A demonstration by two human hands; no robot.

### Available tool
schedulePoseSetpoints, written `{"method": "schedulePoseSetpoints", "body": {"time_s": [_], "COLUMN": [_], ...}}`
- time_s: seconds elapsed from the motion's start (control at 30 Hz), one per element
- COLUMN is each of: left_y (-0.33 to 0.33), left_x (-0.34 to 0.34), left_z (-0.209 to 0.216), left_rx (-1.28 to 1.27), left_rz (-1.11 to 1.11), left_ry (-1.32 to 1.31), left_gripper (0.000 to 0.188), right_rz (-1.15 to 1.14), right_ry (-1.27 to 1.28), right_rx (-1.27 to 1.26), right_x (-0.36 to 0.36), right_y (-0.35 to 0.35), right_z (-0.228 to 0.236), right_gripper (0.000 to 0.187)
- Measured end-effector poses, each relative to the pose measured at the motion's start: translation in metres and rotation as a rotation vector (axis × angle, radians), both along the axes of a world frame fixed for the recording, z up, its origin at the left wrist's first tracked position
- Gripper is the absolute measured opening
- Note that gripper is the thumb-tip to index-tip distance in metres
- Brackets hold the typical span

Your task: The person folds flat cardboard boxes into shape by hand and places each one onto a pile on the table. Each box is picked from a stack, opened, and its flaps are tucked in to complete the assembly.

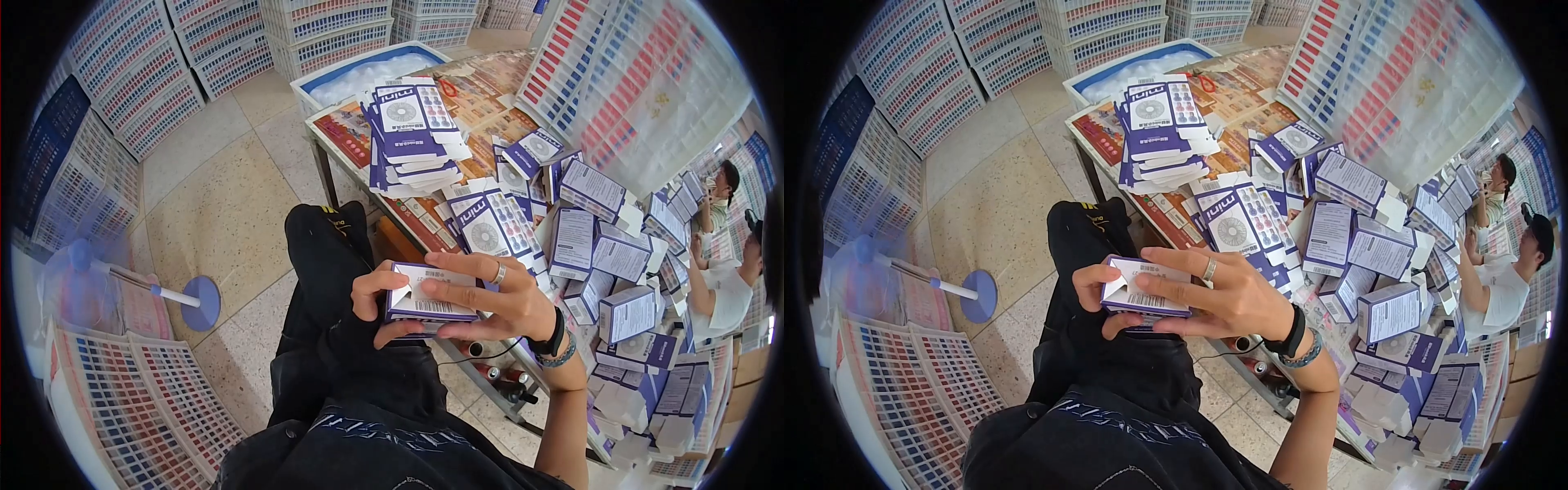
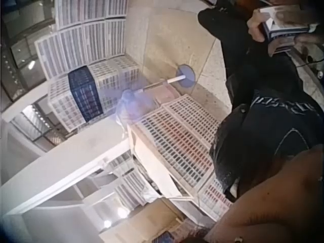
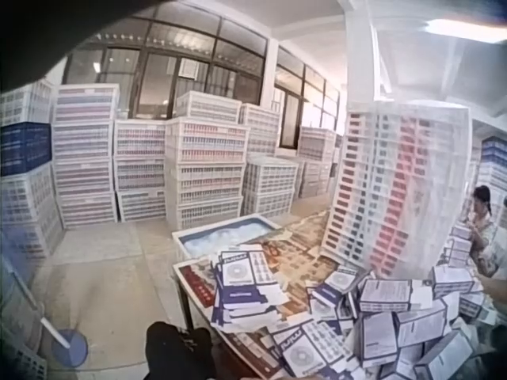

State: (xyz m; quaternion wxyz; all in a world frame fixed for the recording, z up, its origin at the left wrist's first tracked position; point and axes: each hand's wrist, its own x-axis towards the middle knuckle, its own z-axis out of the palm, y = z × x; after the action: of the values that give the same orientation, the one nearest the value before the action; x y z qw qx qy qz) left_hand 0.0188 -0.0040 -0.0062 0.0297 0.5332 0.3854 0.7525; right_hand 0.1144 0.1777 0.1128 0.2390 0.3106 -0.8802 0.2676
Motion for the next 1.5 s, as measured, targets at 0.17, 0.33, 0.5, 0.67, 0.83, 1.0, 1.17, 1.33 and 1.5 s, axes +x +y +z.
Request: {"method": "schedulePoseSetpoints", "body": {"time_s": [0.17,0.33,0.5,0.67,0.83,1.0,1.17,1.33,1.5], "left_y": [-0.003,0.016,0.029,0.020,0.022,0.009,0.014,0.014,0.018], "left_x": [0.000,-0.002,-0.007,-0.018,-0.029,-0.006,-0.001,0.006,0.008], "left_z": [0.006,-0.018,-0.021,-0.054,-0.072,0.009,0.001,-0.001,-0.014], "left_rx": [-0.015,-0.097,-0.080,-0.177,-0.069,-0.454,-0.592,-0.662,-0.766], "left_rz": [0.097,0.136,0.232,0.544,0.543,0.413,0.297,0.235,0.099], "left_ry": [0.107,0.200,0.062,0.148,-0.025,0.145,0.231,0.181,0.011], "left_gripper": [0.071,0.091,0.089,0.084,0.099,0.120,0.105,0.089,0.067], "right_rz": [0.002,-0.081,-0.182,-0.227,-0.652,-1.414,-1.659,-1.146,-0.999], "right_ry": [-0.050,-0.081,-0.109,-0.183,0.383,1.141,0.631,0.241,-0.648], "right_rx": [-0.017,-0.121,-0.101,0.081,-0.026,0.074,0.365,0.185,0.456], "right_x": [0.001,0.000,0.010,0.019,0.057,0.129,0.139,0.031,-0.020], "right_y": [-0.002,-0.007,-0.013,-0.012,0.015,0.156,0.289,0.182,0.040], "right_z": [0.002,0.000,0.018,0.028,0.062,0.080,0.025,0.003,-0.074], "right_gripper": [0.056,0.054,0.054,0.051,0.040,0.043,0.034,0.046,0.098]}}
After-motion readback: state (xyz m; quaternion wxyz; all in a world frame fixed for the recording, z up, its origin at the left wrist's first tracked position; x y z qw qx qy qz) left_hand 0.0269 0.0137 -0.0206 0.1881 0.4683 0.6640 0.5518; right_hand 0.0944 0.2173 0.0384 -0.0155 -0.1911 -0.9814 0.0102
